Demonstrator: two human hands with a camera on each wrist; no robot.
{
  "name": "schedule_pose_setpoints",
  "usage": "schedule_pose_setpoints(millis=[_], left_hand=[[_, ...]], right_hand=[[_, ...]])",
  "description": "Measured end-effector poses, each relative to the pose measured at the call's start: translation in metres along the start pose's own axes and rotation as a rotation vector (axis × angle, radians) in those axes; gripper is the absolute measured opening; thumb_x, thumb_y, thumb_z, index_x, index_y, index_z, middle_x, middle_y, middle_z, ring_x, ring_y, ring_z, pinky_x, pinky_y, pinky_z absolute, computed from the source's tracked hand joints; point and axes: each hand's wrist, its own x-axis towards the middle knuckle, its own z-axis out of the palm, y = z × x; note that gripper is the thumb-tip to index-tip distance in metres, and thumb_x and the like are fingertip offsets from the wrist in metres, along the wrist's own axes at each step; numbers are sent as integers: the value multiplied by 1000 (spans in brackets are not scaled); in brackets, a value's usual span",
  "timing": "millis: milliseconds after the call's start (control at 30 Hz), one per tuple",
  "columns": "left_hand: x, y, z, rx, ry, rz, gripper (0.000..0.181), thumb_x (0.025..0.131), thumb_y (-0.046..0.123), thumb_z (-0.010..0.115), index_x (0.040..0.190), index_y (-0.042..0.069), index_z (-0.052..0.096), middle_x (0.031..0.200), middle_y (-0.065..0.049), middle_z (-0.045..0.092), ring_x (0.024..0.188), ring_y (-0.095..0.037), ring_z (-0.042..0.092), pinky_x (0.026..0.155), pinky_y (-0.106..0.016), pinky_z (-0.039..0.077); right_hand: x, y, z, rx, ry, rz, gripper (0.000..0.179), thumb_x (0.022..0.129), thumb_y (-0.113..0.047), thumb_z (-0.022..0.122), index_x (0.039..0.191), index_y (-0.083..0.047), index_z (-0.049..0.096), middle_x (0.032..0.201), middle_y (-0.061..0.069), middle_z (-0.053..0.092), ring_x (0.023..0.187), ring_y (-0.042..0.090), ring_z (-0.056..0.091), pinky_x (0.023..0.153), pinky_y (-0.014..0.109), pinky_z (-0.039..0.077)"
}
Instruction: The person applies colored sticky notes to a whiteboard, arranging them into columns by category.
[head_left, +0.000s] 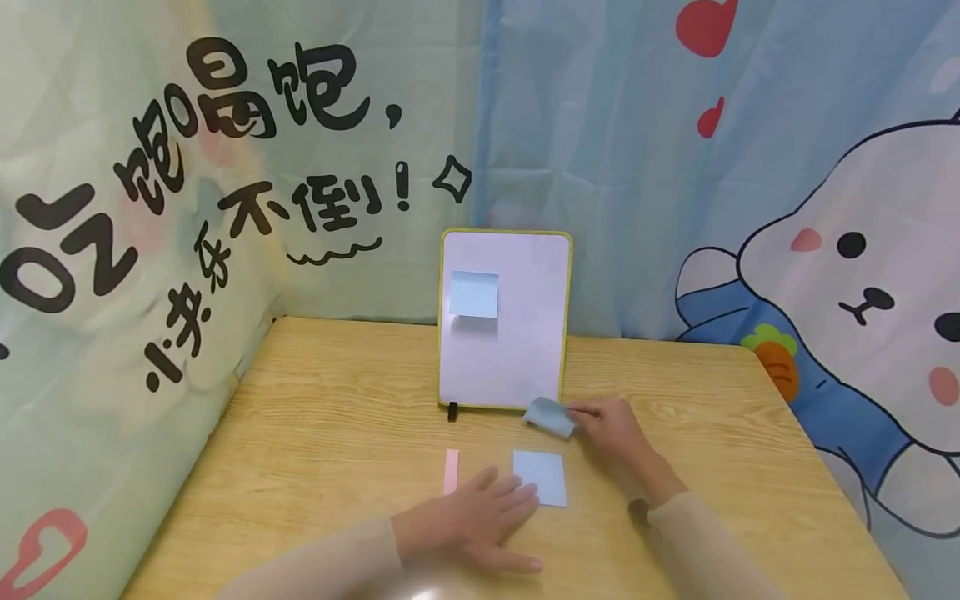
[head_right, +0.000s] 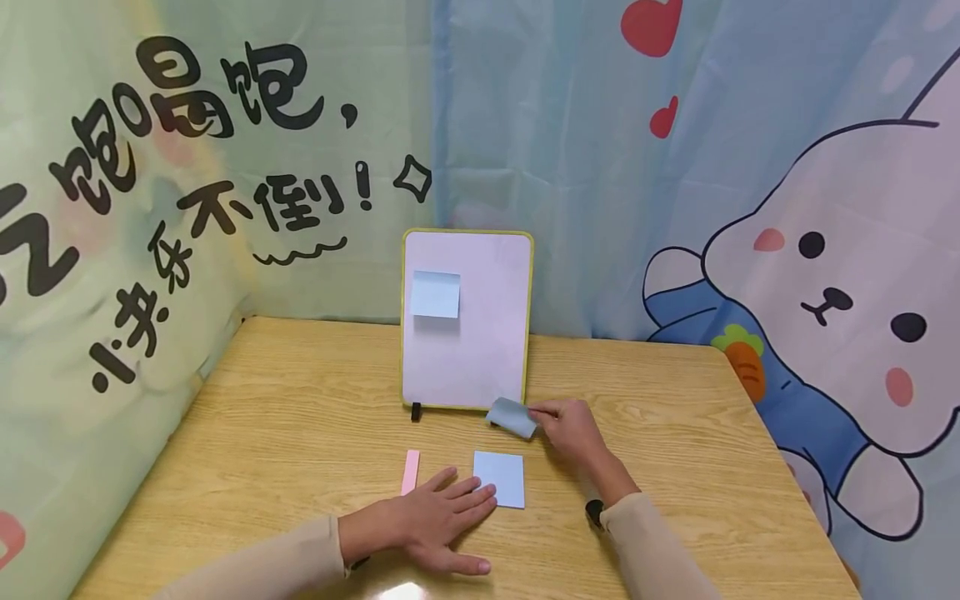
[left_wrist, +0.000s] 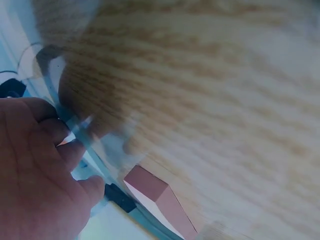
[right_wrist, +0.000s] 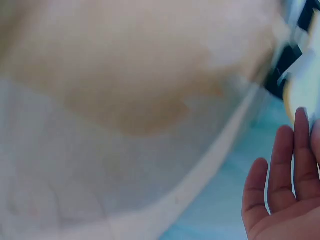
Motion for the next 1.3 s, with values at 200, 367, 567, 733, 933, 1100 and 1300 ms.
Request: schedule_pose_setpoints(millis=[200,367,567,733,933,1100,1300], left_hand=[[0,1,-4,-23,-29,-10,91,91,80,17,159,20,22,165,3,20,153,-18,20,122,-49,17],[0,1,-4,-42,-47,-4,91,91,80,14,159,20,20,166,3,17,153,-19,17,123,-49,14],[3,0,-1,-49,-60,-5,90,92,79,13,159,21,19,166,3,16,153,-18,16,123,-49,14],[4,-1,1,-43,-48,-6,90,92,79,15,159,19,20,166,2,17,153,-19,17,123,-49,15],[3,0,-5,-76,-66,-19,88,93,78,16,159,21,20,166,3,17,153,-18,16,123,-49,14],[3,-1,-8,-127,-87,-27,88,92,79,14,159,21,20,166,3,15,154,-19,15,124,-50,9],[5,1,-10,-129,-73,-33,88,93,79,16,158,21,26,165,2,22,153,-19,20,123,-50,12]], right_hand=[[1,-3,-14,3,12,-73,12,89,-4,71,97,1,78,98,19,76,92,31,72,71,31,57],[-2,-15,-18,-20,-33,-113,14,91,-5,69,99,2,77,99,19,75,93,32,72,75,37,58],[-2,-29,-20,-54,-99,-160,14,92,-5,66,100,0,78,98,15,76,87,25,71,75,41,57],[4,-31,-22,-84,-91,-192,15,91,-2,66,102,0,77,98,15,76,87,24,71,73,39,57],[14,-36,-31,-99,-92,-200,19,92,-2,65,107,1,76,103,17,75,79,18,67,70,36,54],[24,-45,-35,-113,-84,-216,21,93,-1,63,111,0,75,105,18,75,60,11,50,64,30,46],[36,-57,-39,-152,-63,-260,23,94,0,62,113,0,74,102,18,75,64,12,50,64,30,44]])
